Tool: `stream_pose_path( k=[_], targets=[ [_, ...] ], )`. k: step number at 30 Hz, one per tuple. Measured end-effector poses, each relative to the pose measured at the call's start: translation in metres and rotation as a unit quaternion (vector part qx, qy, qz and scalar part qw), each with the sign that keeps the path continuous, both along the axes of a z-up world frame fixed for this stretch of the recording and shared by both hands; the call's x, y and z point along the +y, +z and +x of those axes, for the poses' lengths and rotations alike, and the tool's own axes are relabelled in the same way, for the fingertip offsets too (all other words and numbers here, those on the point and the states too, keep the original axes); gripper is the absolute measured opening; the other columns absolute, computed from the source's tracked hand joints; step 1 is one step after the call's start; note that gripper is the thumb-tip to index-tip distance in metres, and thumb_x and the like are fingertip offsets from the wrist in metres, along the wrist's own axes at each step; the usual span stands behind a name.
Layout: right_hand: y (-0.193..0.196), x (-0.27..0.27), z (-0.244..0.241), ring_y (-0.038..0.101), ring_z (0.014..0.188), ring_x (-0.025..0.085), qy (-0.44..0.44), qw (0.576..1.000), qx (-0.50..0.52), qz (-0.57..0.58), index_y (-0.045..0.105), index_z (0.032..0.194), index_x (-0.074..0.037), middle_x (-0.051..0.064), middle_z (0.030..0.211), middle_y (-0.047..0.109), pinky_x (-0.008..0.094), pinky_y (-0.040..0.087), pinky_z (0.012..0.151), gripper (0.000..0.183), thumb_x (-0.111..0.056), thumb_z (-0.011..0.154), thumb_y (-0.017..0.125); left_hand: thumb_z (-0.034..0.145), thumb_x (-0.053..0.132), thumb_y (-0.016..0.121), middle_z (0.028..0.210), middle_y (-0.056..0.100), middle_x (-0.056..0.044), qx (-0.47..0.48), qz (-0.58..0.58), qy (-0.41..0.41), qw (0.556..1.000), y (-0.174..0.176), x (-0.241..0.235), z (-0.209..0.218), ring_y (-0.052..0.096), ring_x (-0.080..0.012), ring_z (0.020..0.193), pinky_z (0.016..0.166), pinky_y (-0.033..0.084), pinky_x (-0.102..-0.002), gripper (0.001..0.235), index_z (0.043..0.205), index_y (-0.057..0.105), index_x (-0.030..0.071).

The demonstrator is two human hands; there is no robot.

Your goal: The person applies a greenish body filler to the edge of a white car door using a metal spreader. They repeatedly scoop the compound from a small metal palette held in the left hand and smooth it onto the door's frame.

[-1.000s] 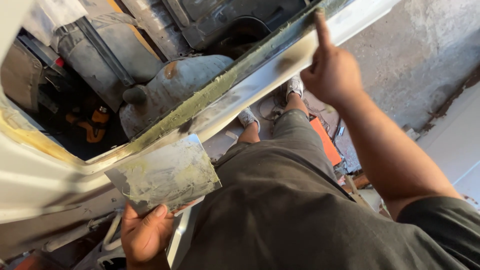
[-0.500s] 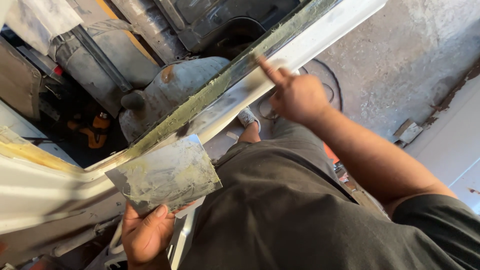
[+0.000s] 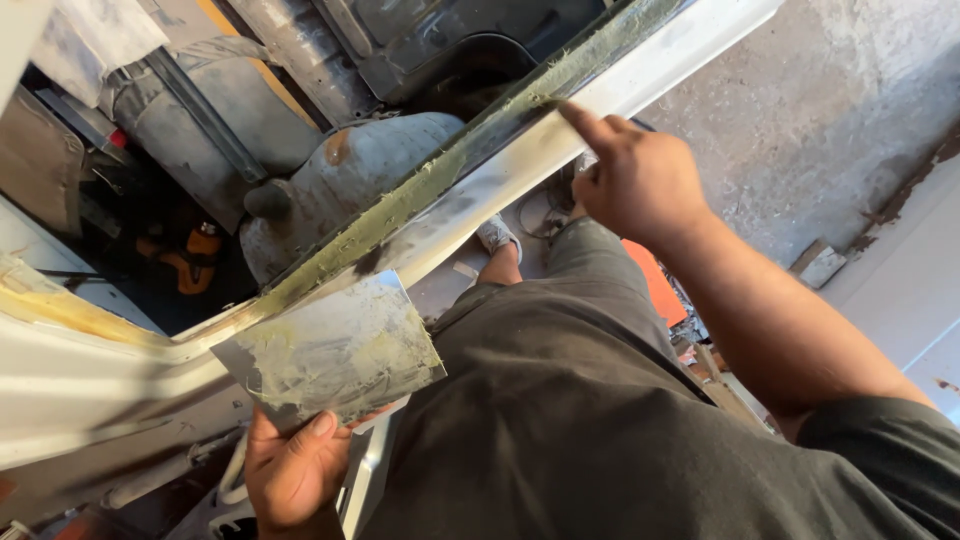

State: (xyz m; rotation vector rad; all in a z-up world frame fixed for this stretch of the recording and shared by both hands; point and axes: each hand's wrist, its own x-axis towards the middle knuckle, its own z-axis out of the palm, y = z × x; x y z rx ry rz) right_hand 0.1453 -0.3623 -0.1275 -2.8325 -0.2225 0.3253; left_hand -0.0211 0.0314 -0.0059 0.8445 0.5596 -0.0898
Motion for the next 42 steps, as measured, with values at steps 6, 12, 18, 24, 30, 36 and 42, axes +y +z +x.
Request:
stream_pose_path(
  k=[6, 12, 18, 24, 30, 36, 42],
  targets=[
    [0.007, 0.000, -0.002, 0.067, 0.054, 0.037, 0.015, 0.999, -0.019, 0.039, 0.057, 0.166, -0.021, 0.008, 0.109, 0.079, 0.050, 0.051, 0.040, 0.085, -0.017, 0.082, 0.062, 0.088, -0.013, 0.058, 0.143, 0.067, -0.031, 0.048, 0.037, 0.010, 0.998, 0.003, -0.002, 0.003, 0.061, -0.0550, 0.136, 0.106, 0.052, -0.080, 0.069, 0.156, 0.056, 0.000],
    [-0.006, 0.023, 0.004, 0.076, 0.071, 0.029, 0.041, 0.979, 0.147, 0.137, 0.048, 0.170, -0.029, -0.003, 0.085, 0.080, 0.048, 0.058, 0.055, 0.102, -0.026, 0.077, 0.089, 0.088, -0.013, 0.058, 0.140, 0.069, -0.033, 0.034, 0.029, 0.007, 0.999, 0.003, -0.004, 0.005, 0.062, -0.0556, 0.134, 0.109, 0.051, -0.080, 0.065, 0.152, 0.058, -0.002],
    [-0.015, 0.018, -0.005, 0.062, 0.053, 0.030, -0.008, 0.993, 0.020, 0.119, 0.051, 0.171, -0.018, 0.003, 0.071, 0.066, 0.048, 0.049, 0.047, 0.092, -0.017, 0.080, 0.065, 0.088, -0.012, 0.059, 0.150, 0.060, -0.038, 0.037, 0.012, -0.002, 0.999, 0.003, -0.003, 0.004, 0.061, -0.0638, 0.131, 0.096, 0.055, -0.087, 0.072, 0.158, 0.051, 0.000],
    [-0.005, 0.046, 0.000, 0.060, 0.049, 0.023, -0.003, 0.985, 0.134, 0.108, 0.015, 0.180, -0.016, 0.006, 0.072, 0.066, 0.040, 0.048, 0.037, 0.105, -0.008, 0.085, 0.059, 0.089, -0.014, 0.058, 0.147, 0.063, -0.036, 0.021, -0.005, 0.002, 1.000, -0.002, -0.002, 0.001, 0.059, -0.0604, 0.135, 0.099, 0.052, -0.087, 0.068, 0.156, 0.054, -0.002],
    [-0.012, 0.051, -0.023, 0.063, 0.059, 0.023, 0.155, 0.952, 0.037, 0.263, 0.058, 0.162, -0.019, 0.001, 0.083, 0.067, 0.041, 0.050, 0.052, 0.071, -0.012, 0.093, 0.068, 0.089, -0.013, 0.060, 0.132, 0.074, -0.027, 0.017, 0.046, -0.021, 0.999, -0.006, 0.004, -0.006, 0.068, -0.0461, 0.128, 0.110, 0.055, -0.065, 0.061, 0.149, 0.062, -0.002],
    [-0.010, 0.015, -0.012, 0.048, 0.071, 0.006, -0.361, 0.817, 0.020, 0.450, 0.076, 0.125, -0.012, -0.006, 0.083, 0.063, 0.025, 0.040, 0.067, 0.037, -0.045, 0.113, 0.063, 0.093, -0.011, 0.052, 0.167, 0.046, -0.030, 0.011, 0.008, -0.095, 0.995, -0.001, -0.008, 0.021, 0.051, -0.0574, 0.146, 0.105, 0.055, -0.080, 0.083, 0.171, 0.030, 0.007],
    [-0.003, -0.012, -0.011, 0.072, 0.082, 0.017, -0.422, 0.520, 0.174, 0.722, 0.076, 0.120, -0.011, 0.002, 0.091, 0.074, 0.033, 0.062, 0.071, 0.017, -0.021, 0.106, 0.075, 0.097, -0.003, 0.057, 0.156, 0.057, -0.031, -0.005, 0.026, -0.176, 0.984, -0.020, -0.030, 0.048, 0.062, -0.0530, 0.138, 0.099, 0.064, -0.072, 0.070, 0.164, 0.036, -0.004]
  ],
)
